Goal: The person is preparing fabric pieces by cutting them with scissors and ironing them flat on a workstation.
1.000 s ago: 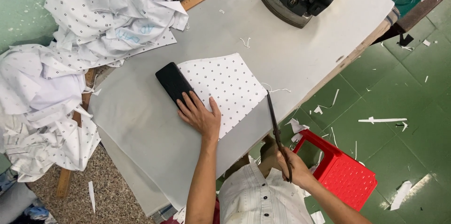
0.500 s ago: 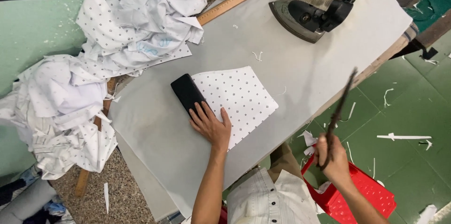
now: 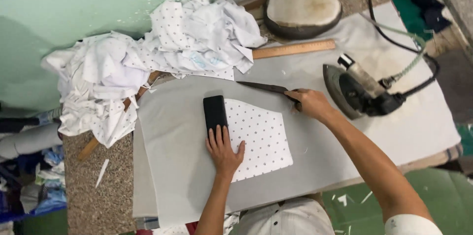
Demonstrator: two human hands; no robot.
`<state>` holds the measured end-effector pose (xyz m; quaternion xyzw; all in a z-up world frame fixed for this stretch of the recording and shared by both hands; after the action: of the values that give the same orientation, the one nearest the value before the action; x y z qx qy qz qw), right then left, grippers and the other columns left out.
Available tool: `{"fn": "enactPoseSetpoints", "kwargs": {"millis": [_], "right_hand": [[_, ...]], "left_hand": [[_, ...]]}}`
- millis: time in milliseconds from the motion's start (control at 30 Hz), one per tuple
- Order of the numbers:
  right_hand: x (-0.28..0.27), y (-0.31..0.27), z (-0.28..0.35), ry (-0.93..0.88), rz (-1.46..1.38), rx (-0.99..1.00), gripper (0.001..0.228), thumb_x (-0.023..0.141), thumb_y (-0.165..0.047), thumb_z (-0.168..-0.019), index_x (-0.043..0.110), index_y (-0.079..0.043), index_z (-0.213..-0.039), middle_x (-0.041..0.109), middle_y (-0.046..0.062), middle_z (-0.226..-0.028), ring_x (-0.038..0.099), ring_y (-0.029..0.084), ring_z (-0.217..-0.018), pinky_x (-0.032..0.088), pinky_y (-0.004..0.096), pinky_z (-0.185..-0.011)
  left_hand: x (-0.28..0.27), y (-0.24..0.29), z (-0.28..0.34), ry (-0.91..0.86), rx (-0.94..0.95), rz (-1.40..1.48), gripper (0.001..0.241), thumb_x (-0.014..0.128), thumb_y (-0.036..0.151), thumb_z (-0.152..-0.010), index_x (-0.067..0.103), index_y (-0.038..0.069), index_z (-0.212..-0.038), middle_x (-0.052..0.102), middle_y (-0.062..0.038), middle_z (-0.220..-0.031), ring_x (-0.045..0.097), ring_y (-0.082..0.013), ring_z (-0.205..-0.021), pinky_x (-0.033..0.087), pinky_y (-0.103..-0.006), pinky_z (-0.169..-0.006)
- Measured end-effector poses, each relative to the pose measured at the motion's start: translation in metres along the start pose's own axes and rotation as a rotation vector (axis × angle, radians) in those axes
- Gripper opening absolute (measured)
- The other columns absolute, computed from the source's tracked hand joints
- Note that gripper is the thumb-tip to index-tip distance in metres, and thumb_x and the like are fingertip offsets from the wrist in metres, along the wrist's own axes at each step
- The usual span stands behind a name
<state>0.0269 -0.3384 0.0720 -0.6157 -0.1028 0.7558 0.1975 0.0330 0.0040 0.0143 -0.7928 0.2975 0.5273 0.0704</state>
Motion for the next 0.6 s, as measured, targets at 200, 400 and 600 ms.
{"fn": "enactPoseSetpoints", "kwargs": {"millis": [200, 400, 600], "right_hand": [[0.021, 0.048, -0.076, 0.208, 0.452, -0.379, 0.039, 0.069, -0.015, -0.093, 0.070, -0.034, -0.127, 0.070, 0.006, -0.119, 0.067, 0.024, -0.114, 0.058, 0.036, -0.093], [0.062, 0.005, -0.009, 0.203, 0.108, -0.509, 0.039, 0.062, -0.018, -0.097, 0.064, -0.007, -0.134, 0.060, 0.021, -0.141, 0.055, 0.034, -0.134, 0.044, 0.046, -0.111], [0.100, 0.044, 0.126, 0.187, 0.049, -0.733, 0.066, 0.058, -0.043, -0.100, 0.046, 0.000, -0.148, 0.041, 0.018, -0.158, 0.034, 0.035, -0.149, 0.025, 0.050, -0.124]], "left_hand": [[-0.005, 0.000, -0.002, -0.192, -0.140, 0.043, 0.076, 0.065, 0.057, -0.089, 0.055, 0.005, -0.142, 0.045, -0.019, -0.152, 0.031, -0.0434, -0.148, 0.019, -0.0610, -0.118], [-0.008, 0.002, -0.004, -0.261, -0.149, 0.032, 0.076, 0.061, 0.057, -0.092, 0.049, 0.006, -0.147, 0.040, -0.018, -0.157, 0.027, -0.0421, -0.150, 0.019, -0.0608, -0.120], [-0.011, 0.004, -0.002, -0.318, -0.155, -0.033, 0.067, 0.041, 0.051, -0.102, 0.042, 0.006, -0.152, 0.033, -0.015, -0.163, 0.024, -0.0377, -0.152, 0.016, -0.0552, -0.124]]}}
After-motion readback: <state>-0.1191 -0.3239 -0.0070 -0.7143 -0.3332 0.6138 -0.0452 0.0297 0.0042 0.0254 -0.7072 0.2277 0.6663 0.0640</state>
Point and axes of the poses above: each hand's wrist, its own z-axis away from the middle knuckle, its own x-axis out of the palm, y = z × x, the point moved 3 cm from there along -z, towards the middle knuckle
